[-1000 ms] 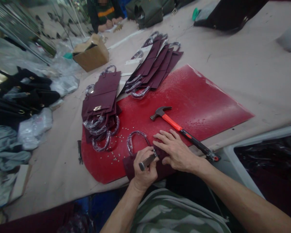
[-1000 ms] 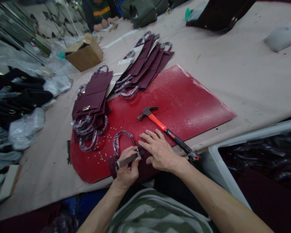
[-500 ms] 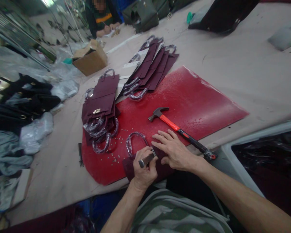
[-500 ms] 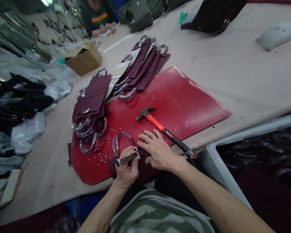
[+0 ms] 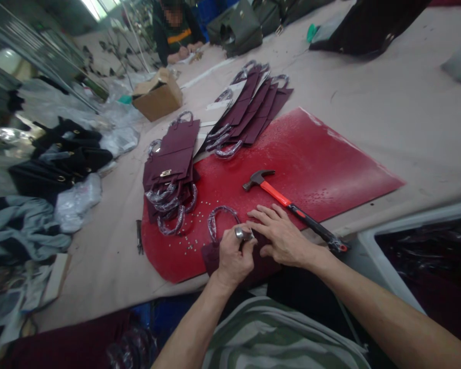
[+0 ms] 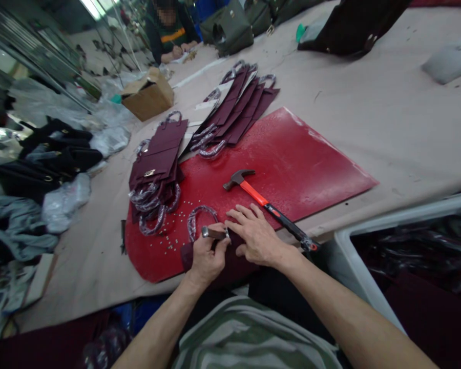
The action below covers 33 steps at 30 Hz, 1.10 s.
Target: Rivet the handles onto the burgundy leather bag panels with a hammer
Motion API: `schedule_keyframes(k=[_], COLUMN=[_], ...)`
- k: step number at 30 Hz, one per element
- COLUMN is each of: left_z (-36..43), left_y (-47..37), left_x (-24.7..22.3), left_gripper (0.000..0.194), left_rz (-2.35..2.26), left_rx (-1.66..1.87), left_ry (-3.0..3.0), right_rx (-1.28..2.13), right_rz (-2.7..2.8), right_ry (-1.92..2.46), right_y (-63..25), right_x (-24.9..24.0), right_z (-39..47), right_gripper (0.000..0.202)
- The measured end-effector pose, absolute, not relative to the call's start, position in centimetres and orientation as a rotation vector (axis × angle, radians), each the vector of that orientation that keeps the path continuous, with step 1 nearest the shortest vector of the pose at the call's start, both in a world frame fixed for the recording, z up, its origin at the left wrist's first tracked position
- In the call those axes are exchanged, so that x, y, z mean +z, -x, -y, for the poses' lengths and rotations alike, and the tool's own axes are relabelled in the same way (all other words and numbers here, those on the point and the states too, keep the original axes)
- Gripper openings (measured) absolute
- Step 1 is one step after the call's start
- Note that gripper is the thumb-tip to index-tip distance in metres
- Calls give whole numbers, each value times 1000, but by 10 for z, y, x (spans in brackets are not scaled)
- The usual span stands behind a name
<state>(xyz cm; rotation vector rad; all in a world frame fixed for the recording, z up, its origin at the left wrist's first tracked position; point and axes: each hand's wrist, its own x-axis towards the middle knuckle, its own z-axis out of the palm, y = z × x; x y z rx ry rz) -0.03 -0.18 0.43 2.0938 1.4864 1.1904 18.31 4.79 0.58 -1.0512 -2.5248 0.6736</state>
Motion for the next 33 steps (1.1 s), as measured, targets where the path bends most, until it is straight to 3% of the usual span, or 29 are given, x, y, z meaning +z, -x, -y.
schedule_keyframes(k=[5, 9, 13, 17, 21, 24, 26, 29, 33], left_z=[15, 40, 62, 77, 84, 88, 91, 88, 69], left_y=[25, 82, 168, 254, 298, 282, 244, 166, 82], left_x=[24, 35, 34, 35, 32, 28, 26, 22, 17], left_gripper=[19, 32, 37, 38, 30, 32, 31, 21, 12], left_rz=[-1790, -2137, -2436, -2769, -2809, -2913, -2870, -2295, -2002], left_rx=[1361, 1231, 891, 229, 47, 151, 417, 812, 793], left_ry=[-1599, -1307, -1145, -1014, -910, -1048, -1395, -1966, -2212], right_rx=[668, 630, 546, 486, 486, 510, 526, 526, 524], right_rz=[2572, 2589, 2574, 2585, 2629, 2643, 2652, 2655, 2665], right_ry=[1083, 1049, 1007, 970, 999, 1025, 1029, 1031, 1036], right_y=[-182, -182, -184, -184, -183, -182, -181, -181, -181], right_x=[10, 8, -7, -16, -7, 0, 2, 2, 0], right_z=[-50, -50, -54, -59, -57, -56, -57, -57, -56], right_gripper=[70, 69, 67, 66, 66, 67, 66, 64, 64])
